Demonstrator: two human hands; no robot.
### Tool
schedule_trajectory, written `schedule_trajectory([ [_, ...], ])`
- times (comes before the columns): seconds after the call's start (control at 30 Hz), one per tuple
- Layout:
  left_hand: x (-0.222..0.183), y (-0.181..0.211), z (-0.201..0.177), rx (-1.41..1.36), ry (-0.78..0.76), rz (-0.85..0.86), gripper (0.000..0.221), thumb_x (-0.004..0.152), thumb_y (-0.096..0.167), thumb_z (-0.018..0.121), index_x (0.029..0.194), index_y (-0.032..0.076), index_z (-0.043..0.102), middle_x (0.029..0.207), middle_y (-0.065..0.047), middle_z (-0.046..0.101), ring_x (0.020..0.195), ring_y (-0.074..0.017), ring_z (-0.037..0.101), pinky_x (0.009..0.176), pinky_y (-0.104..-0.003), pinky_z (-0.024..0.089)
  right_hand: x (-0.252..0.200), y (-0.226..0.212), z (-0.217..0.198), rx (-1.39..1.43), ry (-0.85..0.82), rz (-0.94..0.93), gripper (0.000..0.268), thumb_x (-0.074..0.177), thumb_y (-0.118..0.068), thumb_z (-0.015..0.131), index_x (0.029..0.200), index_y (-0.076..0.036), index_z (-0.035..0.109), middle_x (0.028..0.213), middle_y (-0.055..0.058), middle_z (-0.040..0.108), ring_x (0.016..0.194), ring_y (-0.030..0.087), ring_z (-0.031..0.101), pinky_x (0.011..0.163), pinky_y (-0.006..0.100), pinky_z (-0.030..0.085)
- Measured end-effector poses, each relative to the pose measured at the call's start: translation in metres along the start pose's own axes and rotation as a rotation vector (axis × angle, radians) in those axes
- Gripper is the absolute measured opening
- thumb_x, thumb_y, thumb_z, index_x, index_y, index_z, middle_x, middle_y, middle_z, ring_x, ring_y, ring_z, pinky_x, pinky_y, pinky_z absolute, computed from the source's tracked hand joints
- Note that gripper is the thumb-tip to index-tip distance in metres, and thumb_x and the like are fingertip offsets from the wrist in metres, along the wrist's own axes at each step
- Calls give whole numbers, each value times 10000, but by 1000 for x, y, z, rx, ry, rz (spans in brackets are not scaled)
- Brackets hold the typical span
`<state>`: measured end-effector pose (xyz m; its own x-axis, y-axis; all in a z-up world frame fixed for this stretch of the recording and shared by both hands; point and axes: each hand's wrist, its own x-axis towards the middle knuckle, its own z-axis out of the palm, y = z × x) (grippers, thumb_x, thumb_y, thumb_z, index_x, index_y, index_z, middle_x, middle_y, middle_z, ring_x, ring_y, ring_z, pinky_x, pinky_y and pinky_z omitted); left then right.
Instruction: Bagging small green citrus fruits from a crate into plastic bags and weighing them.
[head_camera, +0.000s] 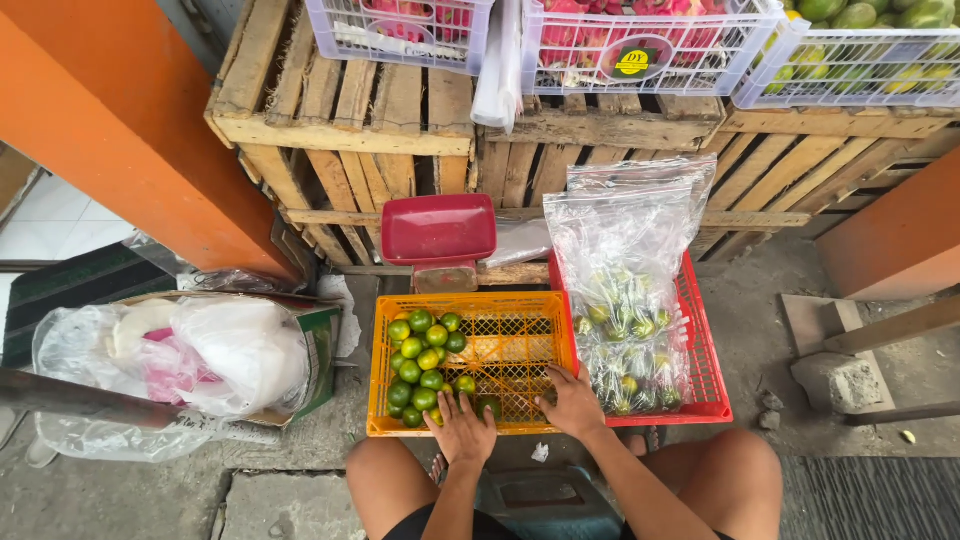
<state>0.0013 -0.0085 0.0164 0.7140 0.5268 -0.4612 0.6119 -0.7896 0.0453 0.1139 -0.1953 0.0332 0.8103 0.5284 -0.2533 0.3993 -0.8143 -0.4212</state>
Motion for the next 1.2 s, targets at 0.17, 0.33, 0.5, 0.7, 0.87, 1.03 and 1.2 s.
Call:
schedule_trajectory([
  [0.17, -1, 1, -3, -19, 16, -1, 751, 1014, 592, 230, 1616, 144, 246, 1702, -114, 178, 1599, -274, 38, 1251, -645, 17, 4, 3, 5, -82, 27, -57, 665, 923, -481, 643, 1426, -63, 518, 1478, 79, 550, 1412, 374, 375, 1242, 529, 194],
  [0.33, -1, -2, -2, -18, 10, 5, 754, 1023, 590, 218, 1631, 145, 207, 1709, -118, 153, 1597, -282, 39, 1253, -636, 23, 3, -1, 2, -27, -19, 22, 663, 922, -472, 638, 1452, -100, 500, 1462, 35, 566, 1410, 388, 301, 1151, 523, 404],
  [0.5, -1, -5, 3, -22, 28, 18, 756, 1023, 593, 216, 1629, 140, 213, 1704, -121, 167, 1595, -288, 56, 1257, -629, 30, 2, -2, 0, -24, -58, 39, 598, 939, -483, 613, 1427, -144, 546, 1479, 52, 553, 1434, 335, 334, 1205, 476, 310],
  [0.7, -6, -3, -5, 17, -11, 12, 757, 1030, 595, 172, 1638, 144, 193, 1719, -104, 128, 1604, -270, 33, 1262, -609, 49, -2, -8, -8, -30, -79, 29, 571, 944, -476, 597, 1407, -142, 567, 1483, 73, 550, 1442, 287, 401, 1259, 466, 169],
  [0.87, -3, -4, -5, 9, -70, 12, 832, 1026, 662, 181, 1659, 139, 51, 1733, -97, 37, 1602, -271, 8, 1270, -603, 31, 1, 0, -4, 30, -85, 41, 570, 943, -490, 595, 1402, -153, 575, 1481, 64, 547, 1475, 314, 309, 1252, 449, 207],
  [1.03, 2, -7, 2, -39, -41, 36, 931, 986, 763, 192, 1661, 144, 25, 1737, -89, 10, 1598, -272, 28, 1260, -605, 42, -2, -5, -12, 42, -104, 58, 539, 942, -479, 596, 1383, -171, 594, 1504, 67, 526, 1504, 288, 293, 1300, 465, 82],
  [1.2, 8, -12, 11, -115, -57, 69, 1009, 945, 811, 184, 1660, 128, -16, 1743, -77, -48, 1599, -267, -8, 1238, -653, 5, 0, -1, -5, 27, -75, 42, 570, 950, -521, 574, 1390, -159, 587, 1497, 65, 539, 1485, 281, 332, 1287, 457, 131],
])
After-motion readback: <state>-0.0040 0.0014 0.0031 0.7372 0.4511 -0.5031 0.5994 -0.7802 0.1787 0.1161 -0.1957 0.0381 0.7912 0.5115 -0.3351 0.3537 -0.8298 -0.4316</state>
